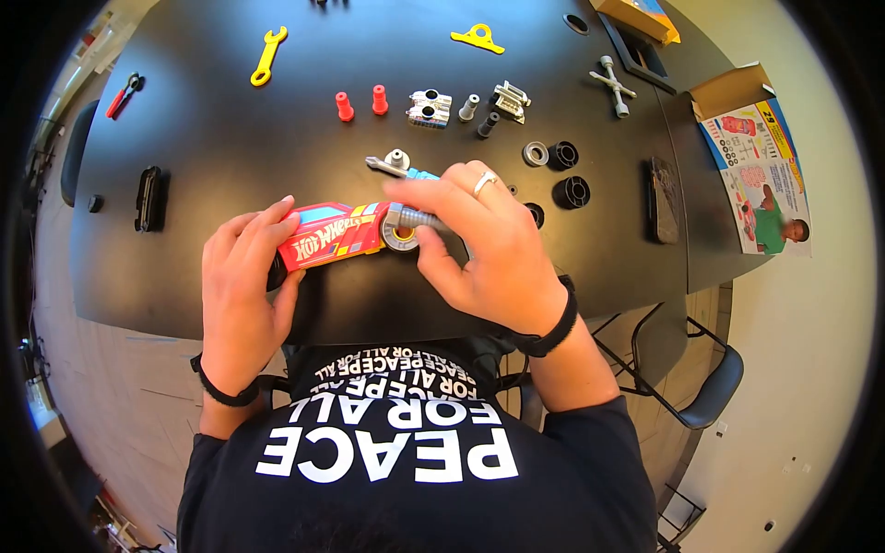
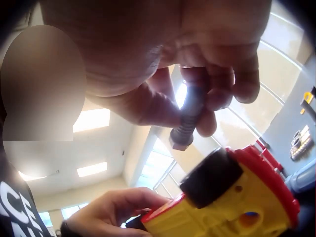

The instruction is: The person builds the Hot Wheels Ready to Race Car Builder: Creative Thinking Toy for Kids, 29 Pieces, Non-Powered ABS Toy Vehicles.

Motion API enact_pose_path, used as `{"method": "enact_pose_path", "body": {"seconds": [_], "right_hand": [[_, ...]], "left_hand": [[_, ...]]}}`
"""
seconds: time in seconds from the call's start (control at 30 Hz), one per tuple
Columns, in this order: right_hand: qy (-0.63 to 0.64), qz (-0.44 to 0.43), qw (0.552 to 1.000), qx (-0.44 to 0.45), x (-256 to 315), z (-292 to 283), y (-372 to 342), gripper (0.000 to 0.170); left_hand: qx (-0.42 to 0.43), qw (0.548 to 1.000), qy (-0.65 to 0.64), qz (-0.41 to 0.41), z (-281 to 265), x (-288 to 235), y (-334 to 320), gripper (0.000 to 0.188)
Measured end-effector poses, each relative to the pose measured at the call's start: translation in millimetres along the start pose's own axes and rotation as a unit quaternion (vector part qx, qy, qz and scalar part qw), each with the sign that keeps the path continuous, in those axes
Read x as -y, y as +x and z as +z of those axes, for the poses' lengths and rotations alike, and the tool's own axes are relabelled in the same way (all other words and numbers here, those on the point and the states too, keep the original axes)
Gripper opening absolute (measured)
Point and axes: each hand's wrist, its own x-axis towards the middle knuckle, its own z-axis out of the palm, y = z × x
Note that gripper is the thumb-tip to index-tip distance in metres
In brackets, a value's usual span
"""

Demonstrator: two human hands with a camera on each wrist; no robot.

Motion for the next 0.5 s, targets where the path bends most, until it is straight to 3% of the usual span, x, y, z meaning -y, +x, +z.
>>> {"method": "enact_pose_path", "body": {"seconds": [0.07,0.13,0.2,0.23,0.27,0.33,0.4,0.47,0.5], "right_hand": [[0.069,0.055,0.996,0.028,2.3,-5.5,-0.1,0.027],[0.111,0.029,0.993,-0.004,-4.0,0.2,-0.7,0.028],[0.153,0.004,0.988,-0.033,-4.0,9.4,-3.0,0.029],[0.287,0.050,0.953,-0.079,2.1,17.3,-5.6,0.028],[0.414,0.097,0.897,-0.124,5.7,23.0,-7.1,0.028],[0.416,0.079,0.895,-0.138,6.7,28.3,-8.3,0.027],[0.417,0.061,0.894,-0.153,0.5,32.4,-11.3,0.028],[0.248,0.004,0.961,-0.122,-17.2,34.1,-14.5,0.027],[0.248,0.004,0.961,-0.123,-20.5,31.8,-12.8,0.027]], "left_hand": [[0.016,1.000,0.019,0.006,-10.2,-9.3,3.9,0.064],[0.033,0.999,0.036,0.010,-13.1,-18.2,8.7,0.070],[0.052,0.994,-0.081,0.048,-10.4,-27.1,15.2,0.080],[0.052,0.994,-0.081,0.046,-7.9,-32.6,18.7,0.080],[0.041,0.977,-0.198,0.063,-4.5,-38.6,22.6,0.082],[0.015,0.924,-0.373,0.080,3.9,-43.7,30.9,0.084],[0.014,0.922,-0.381,0.073,13.3,-41.1,37.2,0.083],[0.003,0.923,-0.378,0.071,21.4,-40.3,41.6,0.079],[0.003,0.923,-0.378,0.071,26.5,-39.9,41.4,0.079]]}}
